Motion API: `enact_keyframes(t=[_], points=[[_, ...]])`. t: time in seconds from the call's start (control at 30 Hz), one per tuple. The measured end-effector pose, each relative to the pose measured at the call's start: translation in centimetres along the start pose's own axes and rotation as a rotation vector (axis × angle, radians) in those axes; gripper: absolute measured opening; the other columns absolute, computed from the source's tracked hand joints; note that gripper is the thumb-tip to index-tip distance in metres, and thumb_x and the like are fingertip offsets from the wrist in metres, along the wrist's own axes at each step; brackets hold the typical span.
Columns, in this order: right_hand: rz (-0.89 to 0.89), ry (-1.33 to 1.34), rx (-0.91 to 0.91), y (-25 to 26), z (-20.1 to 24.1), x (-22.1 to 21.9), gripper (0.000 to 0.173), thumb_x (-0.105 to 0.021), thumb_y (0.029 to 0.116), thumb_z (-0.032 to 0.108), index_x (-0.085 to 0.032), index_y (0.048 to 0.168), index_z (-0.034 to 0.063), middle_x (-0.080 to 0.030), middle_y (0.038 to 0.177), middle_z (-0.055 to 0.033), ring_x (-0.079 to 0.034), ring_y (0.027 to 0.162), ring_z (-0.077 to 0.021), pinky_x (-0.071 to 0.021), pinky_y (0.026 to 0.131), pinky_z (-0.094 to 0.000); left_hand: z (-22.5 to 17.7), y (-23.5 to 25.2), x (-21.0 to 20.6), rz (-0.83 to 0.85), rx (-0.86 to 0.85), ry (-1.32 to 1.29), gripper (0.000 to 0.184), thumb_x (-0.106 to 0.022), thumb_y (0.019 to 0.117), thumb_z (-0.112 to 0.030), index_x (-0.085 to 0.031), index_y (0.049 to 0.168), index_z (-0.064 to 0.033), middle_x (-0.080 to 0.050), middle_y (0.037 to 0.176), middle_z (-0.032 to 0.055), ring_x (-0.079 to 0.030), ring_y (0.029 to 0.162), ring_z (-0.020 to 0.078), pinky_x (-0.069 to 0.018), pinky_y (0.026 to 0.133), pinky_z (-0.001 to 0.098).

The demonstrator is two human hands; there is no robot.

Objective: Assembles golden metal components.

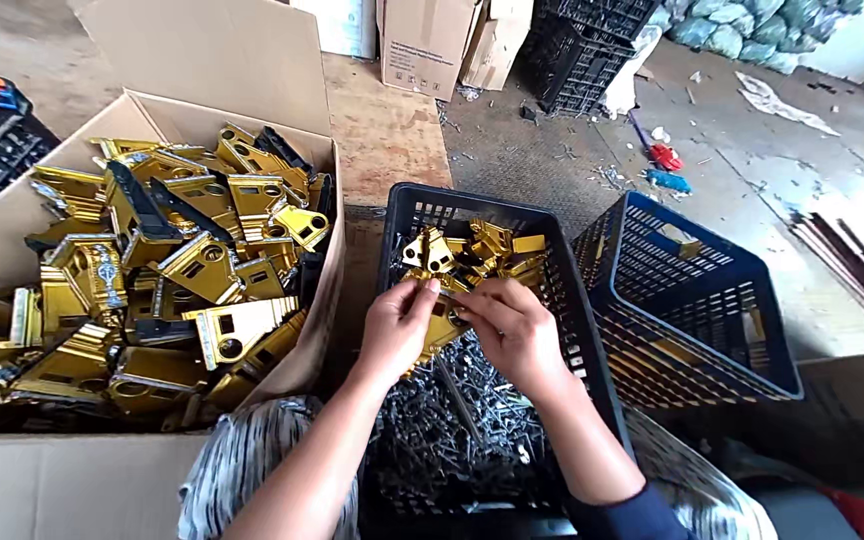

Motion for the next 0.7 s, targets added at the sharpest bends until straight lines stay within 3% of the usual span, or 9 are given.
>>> enact_keyframes(t=[0.07,0.13,0.23,0.3,0.33,0.43,0.5,0.6,0.7], points=[[0.061,0.079,-0.128,-0.7,-1.6,-0.3,0.031,-0.06,0.0965,0.006,-0.072,0.125,0.0026,-0.065,0.125,-0.0154,-0.067,0.104,-0.0194,-0.0581,0.089,-0.0336,-1.4,-0.2,0.8,-0.068,-0.086,0.059,0.029,-0.055,0.1059,-0.032,-0.067,0.088,-0.0123,-0.055,0.068,-0.0032,-0.051,0.059,0.0058,-0.0434,0.056,0.0252],[0.076,0.256,-0.257,-1.8,-3.5,-0.9,0.034,-0.054,0.0988,0.006,-0.072,0.127,0.0049,-0.06,0.139,-0.013,-0.065,0.115,-0.0155,-0.057,0.094,-0.0301,-2.1,-0.3,0.8,-0.08,-0.169,0.07,0.028,-0.056,0.1052,-0.029,-0.065,0.084,-0.012,-0.053,0.065,-0.0037,-0.048,0.055,0.0055,-0.0411,0.052,0.0235],[0.071,0.761,-0.383,-3.1,-4.9,-2.0,0.033,-0.06,0.1008,0.026,-0.075,0.124,0.0085,-0.054,0.15,-0.0108,-0.053,0.137,-0.0218,-0.0503,0.109,-0.0395,-1.9,-0.3,-0.2,0.125,-0.211,-0.137,0.027,-0.051,0.1063,-0.027,-0.069,0.097,-0.0096,-0.066,0.081,-0.0011,-0.064,0.074,0.0074,-0.0554,0.069,0.028],[0.113,1.076,-0.376,-3.3,-4.2,-2.6,0.058,-0.074,0.0903,0.049,-0.069,0.134,0.0121,-0.052,0.154,-0.0059,-0.051,0.138,-0.0189,-0.05,0.11,-0.0401,-2.5,-1.1,-1.7,0.312,-0.194,-0.332,0.028,-0.046,0.1065,-0.023,-0.07,0.104,-0.0101,-0.072,0.092,-0.0012,-0.069,0.086,0.0078,-0.0598,0.08,0.0289],[0.145,1.222,-0.352,-3.2,-3.2,-3.0,0.077,-0.077,0.0857,0.053,-0.057,0.148,0.0113,-0.051,0.154,-0.0046,-0.053,0.136,-0.0168,-0.0494,0.11,-0.0395,-2.7,-1.6,-2.6,0.395,-0.165,-0.432,0.03,-0.045,0.1071,-0.024,-0.071,0.103,-0.0123,-0.073,0.093,-0.0022,-0.07,0.088,0.0071,-0.0602,0.082,0.0279],[0.068,1.485,-0.393,-3.2,-1.9,-3.8,0.101,-0.086,0.0782,0.044,-0.03,0.16,0.0202,-0.063,0.136,-0.0046,-0.065,0.117,-0.0145,-0.0535,0.102,-0.0359,-2.2,-2.6,-4.3,0.515,-0.065,-0.576,0.036,-0.04,0.1085,-0.028,-0.074,0.103,-0.016,-0.075,0.098,-0.004,-0.07,0.094,0.0055,-0.059,0.087,0.0268],[0.018,1.455,-0.393,-3.2,-1.9,-3.7,0.098,-0.086,0.0788,0.039,-0.028,0.156,0.0234,-0.064,0.133,-0.0055,-0.066,0.116,-0.017,-0.0542,0.101,-0.0378,-2.1,-2.3,-3.9,0.525,-0.055,-0.486,0.036,-0.039,0.109,-0.027,-0.073,0.104,-0.0146,-0.074,0.098,-0.0046,-0.069,0.095,0.0041,-0.0582,0.088,0.0253],[-0.02,0.974,-0.34,-3.4,-2.2,-2.2,0.101,-0.089,0.0774,0.038,-0.03,0.154,0.0098,-0.062,0.133,-0.0123,-0.065,0.118,-0.0227,-0.0576,0.1,-0.0433,-1.5,-0.9,-2.1,0.405,-0.095,-0.162,0.029,-0.056,0.1049,-0.026,-0.068,0.123,-0.0076,-0.071,0.113,0.0008,-0.067,0.104,0.0075,-0.0558,0.095,0.0286],[0.001,0.292,-0.147,-3.5,-0.8,-1.3,0.1,-0.092,0.0698,0.046,-0.043,0.144,0.0005,-0.064,0.126,-0.019,-0.065,0.115,-0.0255,-0.056,0.099,-0.043,-0.4,-1.4,-3.0,0.447,-0.036,-0.085,0.067,-0.073,0.092,-0.03,-0.046,0.149,-0.0069,-0.067,0.128,0.0082,-0.068,0.112,0.0155,-0.0573,0.097,0.034]])
Point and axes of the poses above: each hand's wrist, its own y-axis towards the middle knuckle, its own x-axis out of the back of the hand, z = x × y, the point moved 10 cm from there along y, towards the middle knuckle
